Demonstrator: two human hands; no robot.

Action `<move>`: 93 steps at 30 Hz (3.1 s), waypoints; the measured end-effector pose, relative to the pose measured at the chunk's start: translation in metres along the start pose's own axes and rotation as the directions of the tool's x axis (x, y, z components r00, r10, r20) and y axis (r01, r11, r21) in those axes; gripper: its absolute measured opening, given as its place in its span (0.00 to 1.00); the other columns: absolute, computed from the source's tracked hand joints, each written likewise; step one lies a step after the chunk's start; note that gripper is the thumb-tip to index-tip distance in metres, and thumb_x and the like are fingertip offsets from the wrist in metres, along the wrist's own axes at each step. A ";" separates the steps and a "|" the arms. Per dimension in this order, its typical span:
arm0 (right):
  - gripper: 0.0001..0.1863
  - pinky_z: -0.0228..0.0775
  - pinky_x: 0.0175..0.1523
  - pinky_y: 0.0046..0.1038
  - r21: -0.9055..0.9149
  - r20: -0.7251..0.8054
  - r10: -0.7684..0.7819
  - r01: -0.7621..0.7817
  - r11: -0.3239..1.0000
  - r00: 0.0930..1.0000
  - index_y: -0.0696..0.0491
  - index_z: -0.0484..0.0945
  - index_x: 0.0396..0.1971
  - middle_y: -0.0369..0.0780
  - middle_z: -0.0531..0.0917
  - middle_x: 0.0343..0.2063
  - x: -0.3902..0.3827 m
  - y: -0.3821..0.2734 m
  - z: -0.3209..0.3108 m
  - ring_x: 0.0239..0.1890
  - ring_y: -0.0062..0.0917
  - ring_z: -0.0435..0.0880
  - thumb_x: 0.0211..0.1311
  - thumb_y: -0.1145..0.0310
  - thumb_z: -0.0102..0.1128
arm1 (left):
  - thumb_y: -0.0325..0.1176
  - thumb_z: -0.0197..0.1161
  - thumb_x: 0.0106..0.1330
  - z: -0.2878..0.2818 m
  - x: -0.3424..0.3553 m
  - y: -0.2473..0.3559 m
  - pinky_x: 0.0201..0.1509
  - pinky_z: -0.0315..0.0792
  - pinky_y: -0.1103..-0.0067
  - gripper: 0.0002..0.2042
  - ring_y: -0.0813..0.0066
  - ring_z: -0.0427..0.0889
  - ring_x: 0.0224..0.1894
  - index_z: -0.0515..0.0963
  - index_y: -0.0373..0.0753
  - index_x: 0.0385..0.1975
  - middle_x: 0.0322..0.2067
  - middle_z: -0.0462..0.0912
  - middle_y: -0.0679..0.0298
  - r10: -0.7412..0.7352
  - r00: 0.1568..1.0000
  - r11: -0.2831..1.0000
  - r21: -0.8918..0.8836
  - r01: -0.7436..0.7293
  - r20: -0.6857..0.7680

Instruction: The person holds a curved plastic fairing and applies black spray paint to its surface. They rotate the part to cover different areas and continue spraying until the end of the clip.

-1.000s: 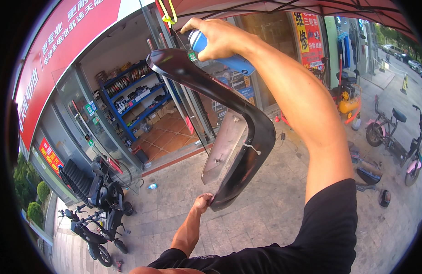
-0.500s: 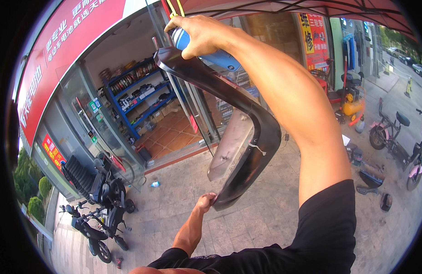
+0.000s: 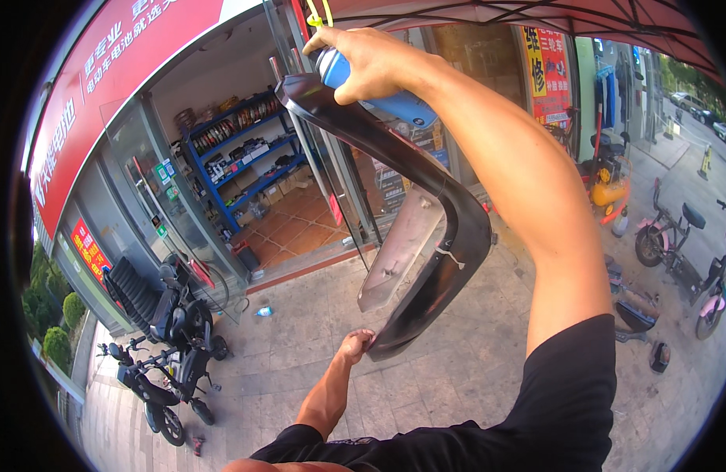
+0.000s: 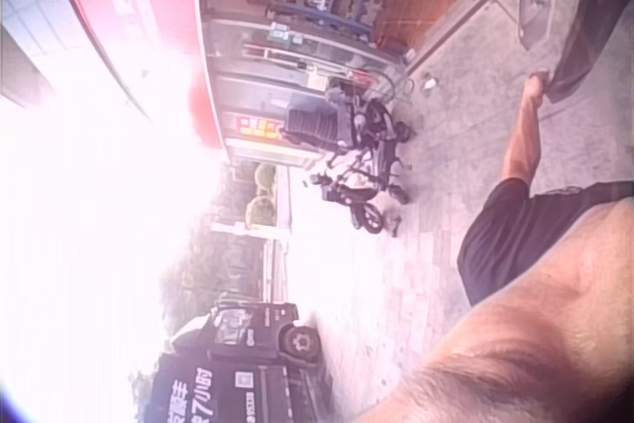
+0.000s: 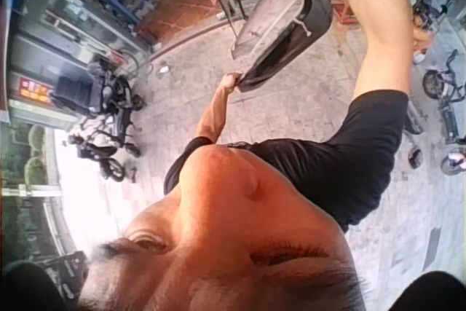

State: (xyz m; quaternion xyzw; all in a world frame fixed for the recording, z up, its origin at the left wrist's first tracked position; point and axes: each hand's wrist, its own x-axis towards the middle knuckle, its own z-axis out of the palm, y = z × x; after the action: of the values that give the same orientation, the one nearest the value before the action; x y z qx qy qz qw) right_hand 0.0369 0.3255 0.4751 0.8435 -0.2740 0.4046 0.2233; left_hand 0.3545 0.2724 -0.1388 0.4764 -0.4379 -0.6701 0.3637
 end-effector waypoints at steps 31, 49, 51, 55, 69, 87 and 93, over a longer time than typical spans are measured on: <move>0.37 0.70 0.64 0.40 0.028 0.075 0.089 -0.092 0.995 0.993 0.51 0.74 0.58 0.46 0.81 0.54 -0.095 -0.010 -0.010 0.60 0.43 0.79 0.42 0.66 0.74 | 0.26 0.49 0.67 -0.009 0.017 -0.012 0.35 0.70 0.79 0.11 0.75 0.79 0.29 0.81 0.36 0.37 0.29 0.84 0.65 -0.002 0.997 1.000 0.027 0.000 0.075; 0.36 0.74 0.56 0.40 -0.003 0.108 0.130 -0.130 0.992 0.986 0.46 0.75 0.58 0.47 0.83 0.47 -0.122 -0.025 -0.018 0.52 0.44 0.82 0.42 0.65 0.74 | 0.25 0.49 0.67 -0.003 0.010 -0.005 0.33 0.70 0.80 0.11 0.76 0.79 0.28 0.81 0.35 0.37 0.29 0.83 0.65 -0.029 0.998 0.999 -0.024 0.030 0.055; 0.37 0.75 0.54 0.40 -0.013 0.116 0.148 -0.147 0.989 0.982 0.44 0.74 0.59 0.46 0.82 0.46 -0.120 -0.027 -0.016 0.50 0.45 0.82 0.42 0.67 0.74 | 0.25 0.49 0.67 -0.002 0.012 -0.005 0.34 0.70 0.79 0.11 0.75 0.79 0.29 0.81 0.34 0.38 0.30 0.84 0.64 -0.049 0.997 0.998 -0.033 0.051 0.054; 0.38 0.75 0.52 0.42 -0.063 0.085 0.096 -0.091 0.994 0.992 0.41 0.73 0.60 0.46 0.81 0.45 -0.102 -0.035 -0.007 0.48 0.46 0.82 0.42 0.69 0.74 | 0.25 0.49 0.67 -0.001 0.013 -0.007 0.35 0.71 0.79 0.11 0.76 0.79 0.29 0.81 0.35 0.38 0.30 0.84 0.65 -0.022 0.996 1.000 -0.018 0.023 0.081; 0.39 0.77 0.49 0.44 -0.172 0.123 0.128 -0.105 0.979 0.984 0.37 0.72 0.60 0.44 0.80 0.44 -0.096 -0.048 0.003 0.47 0.46 0.83 0.42 0.70 0.72 | 0.25 0.51 0.66 -0.002 0.014 -0.013 0.35 0.71 0.80 0.10 0.76 0.79 0.29 0.81 0.35 0.36 0.30 0.84 0.65 -0.023 0.998 0.999 -0.023 0.024 0.064; 0.37 0.78 0.48 0.44 -0.222 0.104 0.111 -0.086 0.971 0.988 0.35 0.73 0.58 0.42 0.79 0.43 -0.096 -0.058 0.007 0.46 0.46 0.83 0.43 0.70 0.72 | 0.25 0.50 0.66 0.005 0.008 -0.004 0.33 0.69 0.81 0.10 0.78 0.79 0.28 0.81 0.36 0.36 0.29 0.83 0.67 -0.026 0.996 1.000 0.007 0.025 0.082; 0.36 0.79 0.52 0.40 -0.233 0.185 0.252 -0.207 0.950 0.950 0.42 0.77 0.57 0.41 0.81 0.48 -0.111 -0.060 -0.001 0.51 0.42 0.83 0.40 0.74 0.69 | 0.25 0.50 0.66 0.003 0.012 -0.002 0.32 0.68 0.81 0.10 0.79 0.78 0.27 0.81 0.37 0.35 0.29 0.83 0.67 -0.058 0.996 0.998 -0.004 0.058 0.072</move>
State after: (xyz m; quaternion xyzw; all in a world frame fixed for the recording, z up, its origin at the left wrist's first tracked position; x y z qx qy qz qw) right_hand 0.0169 0.4020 0.3767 0.8155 -0.4342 0.3043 0.2320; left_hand 0.3480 0.2630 -0.1443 0.4635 -0.4345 -0.6983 0.3298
